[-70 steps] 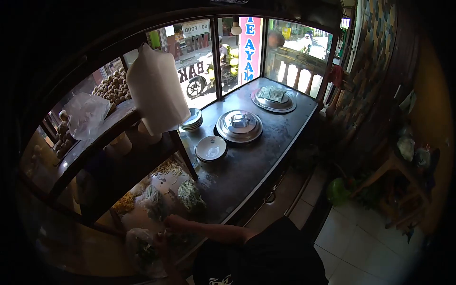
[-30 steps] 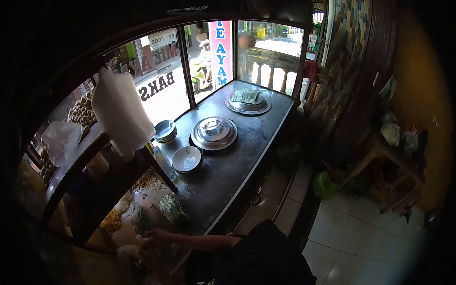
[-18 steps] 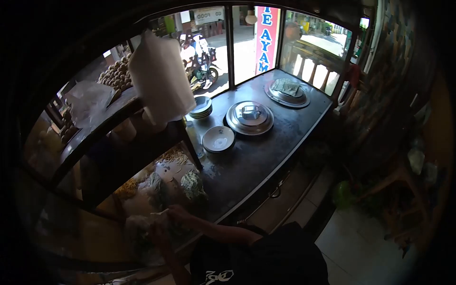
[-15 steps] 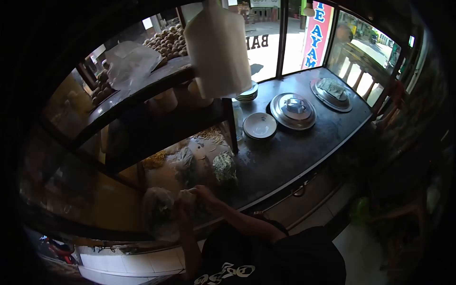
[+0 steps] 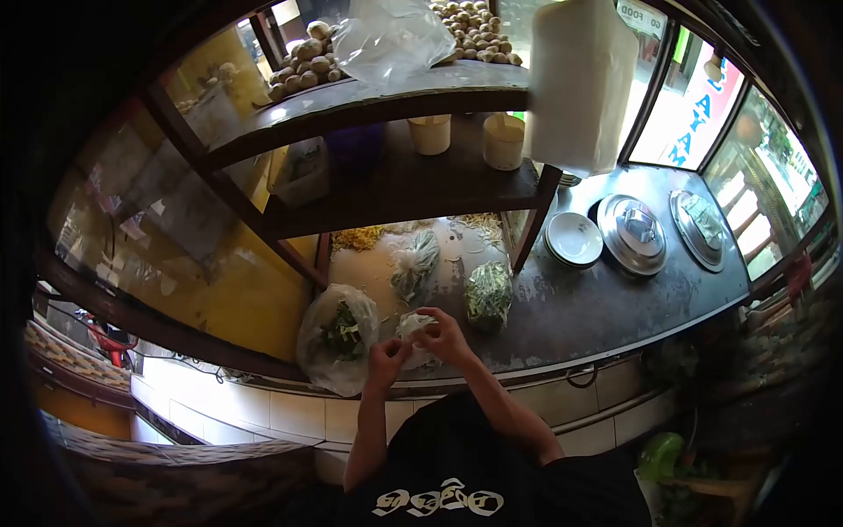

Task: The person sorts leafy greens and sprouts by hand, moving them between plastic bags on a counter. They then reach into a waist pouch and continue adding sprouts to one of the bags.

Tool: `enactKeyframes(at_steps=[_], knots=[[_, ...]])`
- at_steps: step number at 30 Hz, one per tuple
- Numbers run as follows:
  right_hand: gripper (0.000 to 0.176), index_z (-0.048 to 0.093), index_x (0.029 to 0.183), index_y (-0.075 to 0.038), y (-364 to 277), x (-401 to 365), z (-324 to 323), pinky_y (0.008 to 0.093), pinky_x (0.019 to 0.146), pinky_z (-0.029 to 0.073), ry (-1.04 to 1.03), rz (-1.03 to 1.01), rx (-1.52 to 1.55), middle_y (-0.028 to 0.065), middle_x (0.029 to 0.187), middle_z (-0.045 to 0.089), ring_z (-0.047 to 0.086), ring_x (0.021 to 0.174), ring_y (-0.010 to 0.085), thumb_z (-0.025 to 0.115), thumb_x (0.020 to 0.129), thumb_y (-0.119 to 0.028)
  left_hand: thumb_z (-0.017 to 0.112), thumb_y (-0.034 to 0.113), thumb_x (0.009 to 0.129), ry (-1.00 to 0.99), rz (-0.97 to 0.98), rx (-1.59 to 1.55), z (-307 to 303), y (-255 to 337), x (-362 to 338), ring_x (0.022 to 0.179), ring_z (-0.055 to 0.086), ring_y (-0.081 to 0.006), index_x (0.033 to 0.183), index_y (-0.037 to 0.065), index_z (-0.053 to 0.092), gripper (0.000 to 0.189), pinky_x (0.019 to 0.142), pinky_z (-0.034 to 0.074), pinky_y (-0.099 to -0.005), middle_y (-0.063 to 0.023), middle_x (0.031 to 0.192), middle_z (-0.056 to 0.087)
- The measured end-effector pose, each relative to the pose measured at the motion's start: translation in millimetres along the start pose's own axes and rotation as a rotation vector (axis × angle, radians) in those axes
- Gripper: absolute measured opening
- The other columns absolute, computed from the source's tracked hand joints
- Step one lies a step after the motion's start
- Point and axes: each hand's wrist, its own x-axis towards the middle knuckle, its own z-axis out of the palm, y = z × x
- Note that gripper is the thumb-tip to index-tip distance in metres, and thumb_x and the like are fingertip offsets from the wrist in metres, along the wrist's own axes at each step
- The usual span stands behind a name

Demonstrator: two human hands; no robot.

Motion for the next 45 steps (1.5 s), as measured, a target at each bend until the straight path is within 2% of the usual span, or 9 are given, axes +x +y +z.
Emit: enactKeyframes(at_steps=[6, 9, 14, 18, 23, 32, 37, 44, 45], knots=[[0.027, 0.046, 0.103, -0.003, 5, 4, -23, 0.0239, 0.059, 0.047, 0.256, 0.161, 0.176, 0.0091, 0.082, 0.059, 0.058, 0.069, 0.014, 0.049, 0.076, 0.002, 0.045, 0.012, 0.085, 0.302, -0.156, -1.106, -15, -26, 4, 0.07, 0.057, -0.0172, 0.082, 0.003, 0.049, 0.01, 0.06, 0.048, -0.0291, -0.0069, 0.08, 0.057], [0.017, 0.048, 0.085, -0.009, 29, 3, -41, 0.0314, 0.062, 0.048, 0.128, 0.377, 0.803, 0.0036, 0.079, 0.051, 0.055, 0.069, 0.0172, 0.044, 0.075, 0.004, 0.036, 0.01, 0.085, 0.295, -0.181, -1.337, -17, -43, 10, 0.079, 0.057, -0.0239, 0.091, 0.001, 0.048, 0.016, 0.065, 0.05, -0.0345, -0.0119, 0.089, 0.055], [0.018, 0.047, 0.085, -0.008, 27, 8, -40, 0.0333, 0.064, 0.046, 0.221, 0.404, 0.426, 0.0047, 0.077, 0.051, 0.055, 0.071, 0.0199, 0.057, 0.07, -0.007, 0.033, 0.009, 0.082, 0.202, -0.188, -1.633, -19, -73, 24, 0.084, 0.055, -0.0265, 0.097, -0.001, 0.048, 0.023, 0.068, 0.048, -0.0385, -0.0141, 0.093, 0.054], [0.041, 0.047, 0.088, -0.004, 9, -3, -34, 0.0329, 0.066, 0.043, -0.024, -0.132, -0.866, 0.0097, 0.076, 0.054, 0.056, 0.072, 0.0257, 0.071, 0.059, -0.022, 0.037, 0.007, 0.074, 0.327, -0.284, -1.193, -17, -64, 20, 0.084, 0.054, -0.0274, 0.094, 0.002, 0.047, 0.023, 0.071, 0.046, -0.0413, -0.0133, 0.093, 0.052], [0.028, 0.06, 0.08, -0.001, 23, 11, -34, 0.0325, 0.064, 0.043, 0.15, -0.12, -1.097, 0.0141, 0.069, 0.058, 0.057, 0.068, 0.0287, 0.067, 0.061, -0.021, 0.037, 0.005, 0.067, 0.231, -0.273, -1.186, -10, -52, 11, 0.081, 0.052, -0.0281, 0.093, 0.004, 0.044, 0.026, 0.072, 0.046, -0.0425, -0.0099, 0.088, 0.049], [0.022, 0.057, 0.064, 0.001, -15, 29, -25, 0.0258, 0.048, 0.038, 0.436, -0.009, -0.64, 0.0045, 0.053, 0.052, 0.047, 0.05, 0.0094, 0.061, 0.072, -0.019, 0.047, 0.01, 0.068, 0.179, -0.139, -1.122, -4, -32, -2, 0.075, 0.051, -0.0219, 0.092, 0.005, 0.044, 0.025, 0.066, 0.047, -0.0373, -0.0042, 0.085, 0.047], [0.018, 0.056, 0.071, -0.001, 21, 30, -38, 0.023, 0.047, 0.037, 0.432, 0.064, -0.419, 0.0019, 0.058, 0.052, 0.046, 0.052, 0.0068, 0.058, 0.076, -0.018, 0.06, 0.021, 0.067, 0.295, 0.046, 0.435, -2, -16, -6, 0.065, 0.059, -0.0274, 0.083, 0.002, 0.057, 0.024, 0.059, 0.045, -0.0326, -0.014, 0.071, 0.06], [0.021, 0.054, 0.079, -0.001, 80, 31, -76, 0.0248, 0.051, 0.044, 0.113, 0.52, 0.952, 0.0071, 0.068, 0.057, 0.054, 0.056, 0.0147, 0.041, 0.084, -0.017, 0.054, 0.013, 0.069, 0.445, -0.008, 0.357, -13, -57, 31, 0.062, 0.059, -0.0268, 0.08, 0.001, 0.061, 0.017, 0.055, 0.043, -0.0321, -0.0143, 0.066, 0.06], [0.021, 0.053, 0.079, -0.002, 53, 32, -54, 0.0262, 0.052, 0.044, 0.314, 0.564, 0.807, 0.0088, 0.073, 0.057, 0.054, 0.059, 0.0156, 0.043, 0.082, -0.02, 0.051, 0.01, 0.071, 0.428, -0.073, 0.012, -14, -72, 43, 0.06, 0.058, -0.025, 0.08, -0.001, 0.061, 0.017, 0.055, 0.043, -0.0305, -0.0128, 0.067, 0.06]])
